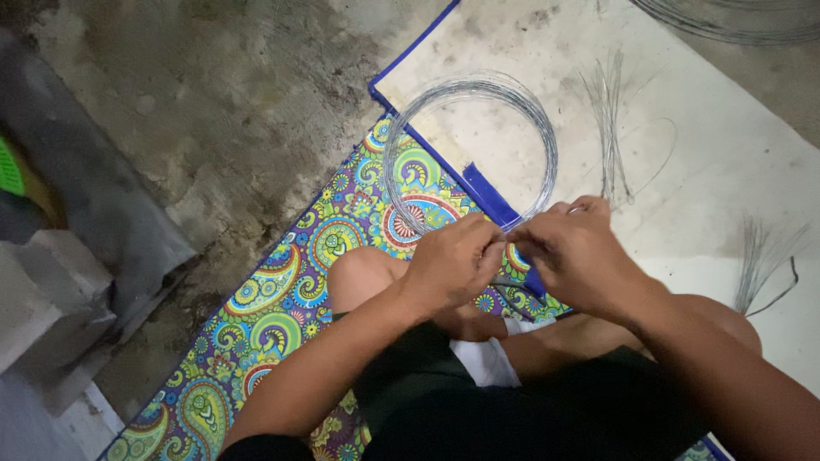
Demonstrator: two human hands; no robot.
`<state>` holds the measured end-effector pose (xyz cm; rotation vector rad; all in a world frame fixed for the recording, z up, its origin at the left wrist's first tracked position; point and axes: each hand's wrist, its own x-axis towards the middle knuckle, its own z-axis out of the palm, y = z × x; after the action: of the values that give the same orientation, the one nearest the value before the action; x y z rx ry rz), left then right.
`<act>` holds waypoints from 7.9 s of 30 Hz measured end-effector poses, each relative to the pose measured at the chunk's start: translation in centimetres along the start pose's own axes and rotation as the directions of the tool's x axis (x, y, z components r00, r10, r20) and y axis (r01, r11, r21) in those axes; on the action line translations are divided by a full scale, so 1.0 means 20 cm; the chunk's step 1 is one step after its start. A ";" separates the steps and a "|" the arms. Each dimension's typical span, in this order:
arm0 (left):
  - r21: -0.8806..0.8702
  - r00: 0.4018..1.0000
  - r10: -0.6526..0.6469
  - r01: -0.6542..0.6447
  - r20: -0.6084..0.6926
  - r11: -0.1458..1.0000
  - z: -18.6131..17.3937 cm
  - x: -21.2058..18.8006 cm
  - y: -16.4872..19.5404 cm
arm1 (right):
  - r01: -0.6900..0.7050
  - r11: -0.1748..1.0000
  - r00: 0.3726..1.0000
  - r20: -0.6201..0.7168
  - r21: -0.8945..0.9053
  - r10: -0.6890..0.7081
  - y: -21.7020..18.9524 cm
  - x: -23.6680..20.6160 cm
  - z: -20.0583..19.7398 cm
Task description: The person sits on the floor and cuts lengths of thin wire from a coil using pliers, then bends and twists the cut pieces by hand, setting finished pieces aside. They repeat this cut-and-twist cycle on multiple wire pieces throughout the clip.
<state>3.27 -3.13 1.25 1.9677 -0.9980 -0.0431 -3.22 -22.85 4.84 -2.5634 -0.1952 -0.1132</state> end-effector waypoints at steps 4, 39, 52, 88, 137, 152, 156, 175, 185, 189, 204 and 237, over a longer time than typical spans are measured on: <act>-0.261 0.932 -0.245 0.315 0.268 0.912 -0.04 0.02 -0.04 | 0.189 0.956 0.978 -0.046 -0.223 -0.204 0.02 0.02 -0.12; -0.318 0.556 0.209 -0.700 -0.805 0.640 -0.62 0.50 0.34 | 0.273 0.868 0.943 -0.294 0.415 -0.156 -0.18 0.19 -0.21; -0.682 0.925 0.144 -0.359 -0.353 0.637 -0.75 0.49 0.30 | 0.109 0.845 0.953 -0.297 0.523 0.060 -0.03 0.13 -0.20; -0.322 0.888 0.233 -0.372 -0.396 0.871 -0.31 0.59 0.46 | 0.295 0.930 0.882 -0.436 0.220 -0.176 -0.24 0.25 -0.72; -0.641 0.893 -0.429 0.411 0.138 0.648 0.10 0.22 0.01 | -0.160 0.785 0.946 -0.135 0.599 0.296 0.17 -0.05 0.04; -0.526 0.912 -0.408 0.369 0.045 0.766 0.11 0.20 -0.01 | -0.344 0.391 0.870 0.133 0.854 0.475 0.23 0.00 0.09; -0.592 0.907 -0.415 0.374 0.071 0.714 0.11 0.19 -0.01 | -0.316 0.499 0.885 0.062 0.807 0.461 0.22 0.00 0.11; -0.424 0.952 -0.306 0.272 -0.013 0.864 0.07 0.16 -0.05 | -0.434 0.033 0.796 0.366 0.900 0.482 0.25 0.02 0.09; 0.162 0.949 0.310 -0.297 -0.062 0.941 0.07 0.11 -0.16 | -0.602 -0.119 0.667 0.579 0.790 0.470 0.32 0.01 0.31; 0.306 0.852 0.518 -0.513 0.071 0.802 0.10 0.08 -0.26 | -0.596 -0.288 0.651 0.661 0.750 0.373 0.40 0.02 0.46; 0.346 0.697 0.670 -0.713 0.255 0.610 0.18 0.03 -0.45 | -0.661 -0.359 0.658 0.738 0.659 0.145 0.49 0.00 0.58; 0.154 0.936 0.314 -0.291 -0.159 0.944 0.04 0.02 -0.32 | -0.539 -0.102 0.744 0.530 0.836 0.407 0.16 0.05 0.38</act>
<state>7.22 -2.18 -3.90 1.8702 -1.1952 0.3756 -1.42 -21.24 -3.06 -1.0296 0.5279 0.3557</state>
